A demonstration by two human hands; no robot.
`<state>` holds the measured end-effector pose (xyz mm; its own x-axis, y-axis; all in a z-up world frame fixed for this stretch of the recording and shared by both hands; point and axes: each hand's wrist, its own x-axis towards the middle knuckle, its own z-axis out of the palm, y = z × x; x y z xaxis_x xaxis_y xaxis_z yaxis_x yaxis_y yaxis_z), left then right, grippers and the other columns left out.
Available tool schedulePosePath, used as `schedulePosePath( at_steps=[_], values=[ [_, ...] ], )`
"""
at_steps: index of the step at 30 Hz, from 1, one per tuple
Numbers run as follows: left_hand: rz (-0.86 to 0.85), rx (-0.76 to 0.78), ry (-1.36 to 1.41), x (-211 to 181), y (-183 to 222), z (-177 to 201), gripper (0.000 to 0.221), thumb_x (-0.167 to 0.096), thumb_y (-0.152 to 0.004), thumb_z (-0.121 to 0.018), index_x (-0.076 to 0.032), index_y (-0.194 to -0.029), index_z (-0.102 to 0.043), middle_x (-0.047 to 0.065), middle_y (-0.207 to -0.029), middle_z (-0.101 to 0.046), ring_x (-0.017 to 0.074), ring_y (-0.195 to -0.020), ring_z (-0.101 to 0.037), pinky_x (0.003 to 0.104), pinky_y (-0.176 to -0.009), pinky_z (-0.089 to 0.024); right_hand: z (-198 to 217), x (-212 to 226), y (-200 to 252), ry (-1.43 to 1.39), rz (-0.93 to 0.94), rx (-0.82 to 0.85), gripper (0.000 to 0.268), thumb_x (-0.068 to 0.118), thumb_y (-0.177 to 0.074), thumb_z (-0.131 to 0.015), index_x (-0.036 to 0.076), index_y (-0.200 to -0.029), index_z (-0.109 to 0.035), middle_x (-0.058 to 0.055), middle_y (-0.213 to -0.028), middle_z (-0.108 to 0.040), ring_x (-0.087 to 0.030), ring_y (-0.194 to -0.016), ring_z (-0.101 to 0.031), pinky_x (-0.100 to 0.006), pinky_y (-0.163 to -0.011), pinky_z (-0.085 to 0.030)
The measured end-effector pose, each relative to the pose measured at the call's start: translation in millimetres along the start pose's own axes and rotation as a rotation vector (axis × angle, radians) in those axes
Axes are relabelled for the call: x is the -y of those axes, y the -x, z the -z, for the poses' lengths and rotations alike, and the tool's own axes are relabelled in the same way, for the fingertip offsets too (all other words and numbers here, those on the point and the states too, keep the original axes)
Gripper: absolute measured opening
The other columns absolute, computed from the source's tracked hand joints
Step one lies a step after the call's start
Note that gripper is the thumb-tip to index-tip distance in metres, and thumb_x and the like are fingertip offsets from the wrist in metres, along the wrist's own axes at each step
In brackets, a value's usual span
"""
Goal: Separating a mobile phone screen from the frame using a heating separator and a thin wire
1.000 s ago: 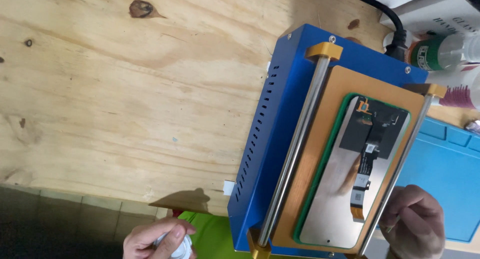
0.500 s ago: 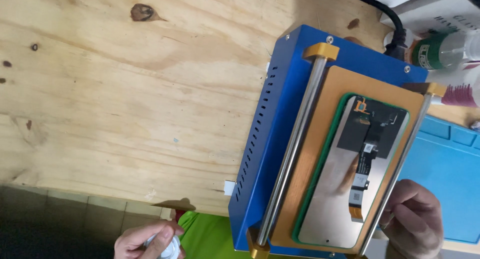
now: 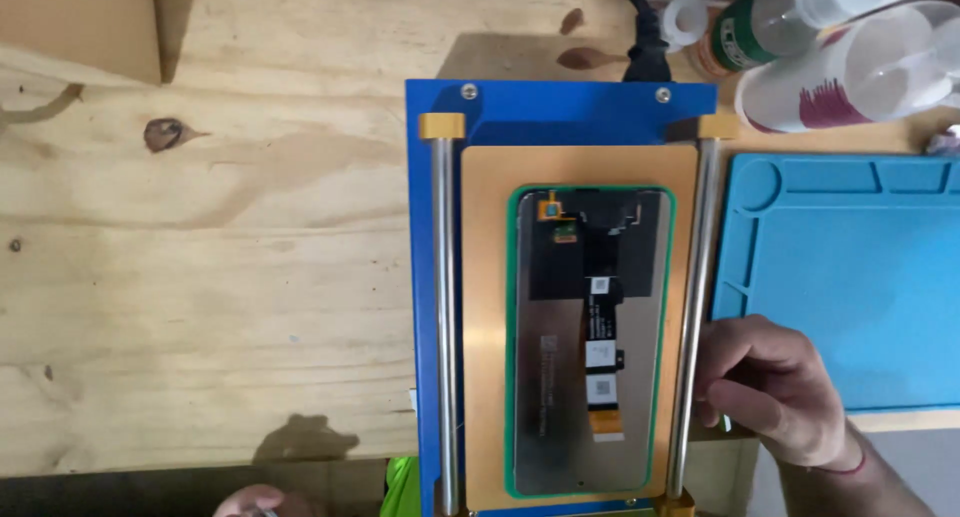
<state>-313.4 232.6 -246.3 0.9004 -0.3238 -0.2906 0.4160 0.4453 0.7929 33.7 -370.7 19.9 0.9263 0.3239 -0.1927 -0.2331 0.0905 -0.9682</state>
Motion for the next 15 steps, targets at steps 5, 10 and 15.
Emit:
schedulePosePath(
  at_steps=[5,10,15],
  values=[
    [-0.494,-0.176,0.330,-151.3,-139.3,-153.6,0.032,0.001,-0.115,-0.063,0.011,-0.145,-0.057,0.040,-0.124,-0.073,0.0350,-0.058,-0.064,0.049,-0.052,-0.052,-2.1,5.9,0.4,-0.293,-0.009,0.078,0.010,0.006,-0.101,-0.069,0.000,-0.094,-0.066,-0.015,-0.069,-0.065,-0.021,-0.057,-0.059,-0.030,-0.046,-0.052],
    [-0.075,-0.951,-0.555,-196.0,-180.4,-231.5,0.021,-0.030,-0.112,-0.063,-0.013,-0.102,-0.055,0.014,-0.078,-0.072,0.0254,-0.049,-0.073,0.030,-0.046,-0.054,3.5,6.0,0.1,-0.093,0.046,0.086,0.012,0.013,-0.100,-0.070,0.007,-0.089,-0.070,-0.007,-0.066,-0.074,-0.018,-0.054,-0.072,-0.028,-0.045,-0.055],
    [-0.202,-1.034,-0.429,-202.3,-216.3,-259.8,0.016,-0.014,-0.105,-0.071,-0.016,-0.108,-0.055,0.010,-0.082,-0.067,0.0142,-0.083,-0.072,0.035,-0.055,-0.069,2.7,2.0,6.4,0.037,0.115,0.052,0.011,0.013,-0.097,-0.071,0.012,-0.086,-0.072,0.000,-0.067,-0.079,-0.015,-0.055,-0.070,-0.028,-0.053,-0.056]
  ],
)
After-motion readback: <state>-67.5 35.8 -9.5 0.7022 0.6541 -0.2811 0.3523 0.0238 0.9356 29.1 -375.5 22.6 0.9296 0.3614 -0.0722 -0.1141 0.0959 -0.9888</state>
